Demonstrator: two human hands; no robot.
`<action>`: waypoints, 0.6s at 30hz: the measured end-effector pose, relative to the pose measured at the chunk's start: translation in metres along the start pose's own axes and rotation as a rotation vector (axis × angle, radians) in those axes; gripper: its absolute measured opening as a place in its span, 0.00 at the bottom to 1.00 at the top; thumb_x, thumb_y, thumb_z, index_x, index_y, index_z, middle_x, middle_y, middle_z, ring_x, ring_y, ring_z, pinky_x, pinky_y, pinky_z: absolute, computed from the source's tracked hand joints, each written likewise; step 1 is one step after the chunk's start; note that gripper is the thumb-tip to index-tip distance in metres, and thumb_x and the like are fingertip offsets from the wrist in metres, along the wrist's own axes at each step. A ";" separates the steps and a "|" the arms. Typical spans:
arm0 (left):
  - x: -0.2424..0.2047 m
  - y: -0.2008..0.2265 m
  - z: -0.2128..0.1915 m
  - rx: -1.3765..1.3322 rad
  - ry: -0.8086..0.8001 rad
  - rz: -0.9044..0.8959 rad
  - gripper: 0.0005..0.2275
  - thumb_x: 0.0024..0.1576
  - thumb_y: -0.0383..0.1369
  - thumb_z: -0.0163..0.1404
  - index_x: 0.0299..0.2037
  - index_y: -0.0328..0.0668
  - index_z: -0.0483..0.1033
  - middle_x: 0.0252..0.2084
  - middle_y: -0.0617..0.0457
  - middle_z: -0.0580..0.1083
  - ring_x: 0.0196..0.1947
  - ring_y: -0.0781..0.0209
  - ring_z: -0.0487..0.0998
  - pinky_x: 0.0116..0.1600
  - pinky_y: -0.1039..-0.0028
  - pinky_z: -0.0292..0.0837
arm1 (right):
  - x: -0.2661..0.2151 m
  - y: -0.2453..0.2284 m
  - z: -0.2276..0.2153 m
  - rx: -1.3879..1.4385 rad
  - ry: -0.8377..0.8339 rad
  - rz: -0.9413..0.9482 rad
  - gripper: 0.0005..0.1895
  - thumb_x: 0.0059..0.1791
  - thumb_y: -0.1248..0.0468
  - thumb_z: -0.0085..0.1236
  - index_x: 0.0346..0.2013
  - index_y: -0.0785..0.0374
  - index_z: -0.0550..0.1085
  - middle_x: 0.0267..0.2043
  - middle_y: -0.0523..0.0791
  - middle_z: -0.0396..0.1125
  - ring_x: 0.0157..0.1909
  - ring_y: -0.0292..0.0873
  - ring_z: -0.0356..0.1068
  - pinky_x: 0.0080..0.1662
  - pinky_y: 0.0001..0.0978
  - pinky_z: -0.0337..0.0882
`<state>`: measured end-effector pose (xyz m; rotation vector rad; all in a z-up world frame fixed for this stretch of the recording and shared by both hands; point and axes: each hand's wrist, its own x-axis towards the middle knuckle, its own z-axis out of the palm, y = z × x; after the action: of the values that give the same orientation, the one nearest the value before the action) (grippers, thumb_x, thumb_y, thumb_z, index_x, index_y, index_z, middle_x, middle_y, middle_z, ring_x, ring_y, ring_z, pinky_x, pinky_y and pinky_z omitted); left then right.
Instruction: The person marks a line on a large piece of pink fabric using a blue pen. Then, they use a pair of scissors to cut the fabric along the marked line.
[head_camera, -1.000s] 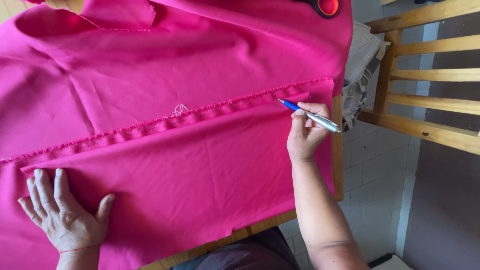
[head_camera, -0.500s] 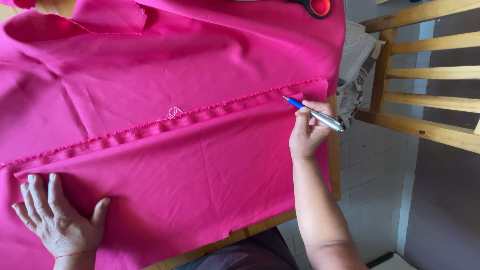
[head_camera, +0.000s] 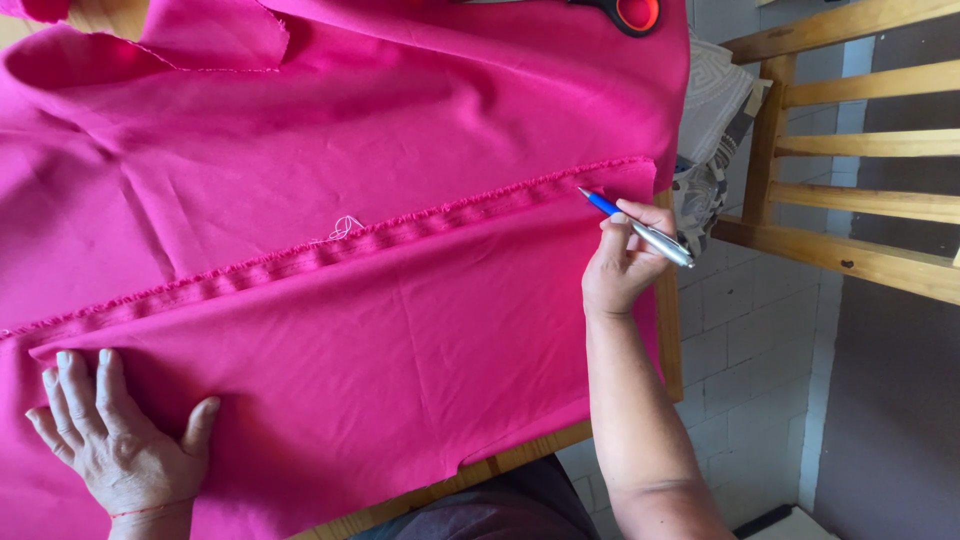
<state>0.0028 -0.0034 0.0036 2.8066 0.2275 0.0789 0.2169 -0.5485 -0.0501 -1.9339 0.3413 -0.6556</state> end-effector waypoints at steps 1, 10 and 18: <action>0.001 0.001 0.000 0.001 0.001 0.000 0.53 0.72 0.62 0.52 0.89 0.07 0.68 0.89 0.04 0.64 0.90 0.04 0.59 0.87 0.14 0.42 | 0.000 0.001 0.000 0.001 0.001 0.000 0.15 0.52 0.77 0.52 0.49 0.62 0.80 0.36 0.47 0.76 0.40 0.41 0.75 0.51 0.38 0.79; 0.000 0.001 -0.001 -0.004 -0.003 0.003 0.52 0.71 0.61 0.53 0.89 0.07 0.67 0.89 0.04 0.63 0.90 0.04 0.58 0.87 0.13 0.42 | 0.000 0.003 -0.001 -0.016 -0.001 -0.050 0.11 0.57 0.76 0.55 0.50 0.63 0.79 0.43 0.46 0.75 0.42 0.42 0.76 0.50 0.39 0.81; 0.000 0.001 -0.001 -0.020 -0.006 -0.001 0.52 0.72 0.61 0.52 0.89 0.08 0.66 0.89 0.04 0.63 0.90 0.05 0.57 0.87 0.14 0.40 | 0.000 0.000 0.003 0.137 0.073 0.058 0.10 0.57 0.75 0.54 0.49 0.60 0.78 0.35 0.46 0.68 0.32 0.38 0.68 0.33 0.29 0.67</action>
<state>0.0031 -0.0034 0.0052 2.7868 0.2253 0.0717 0.2189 -0.5467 -0.0513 -1.7673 0.3863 -0.6950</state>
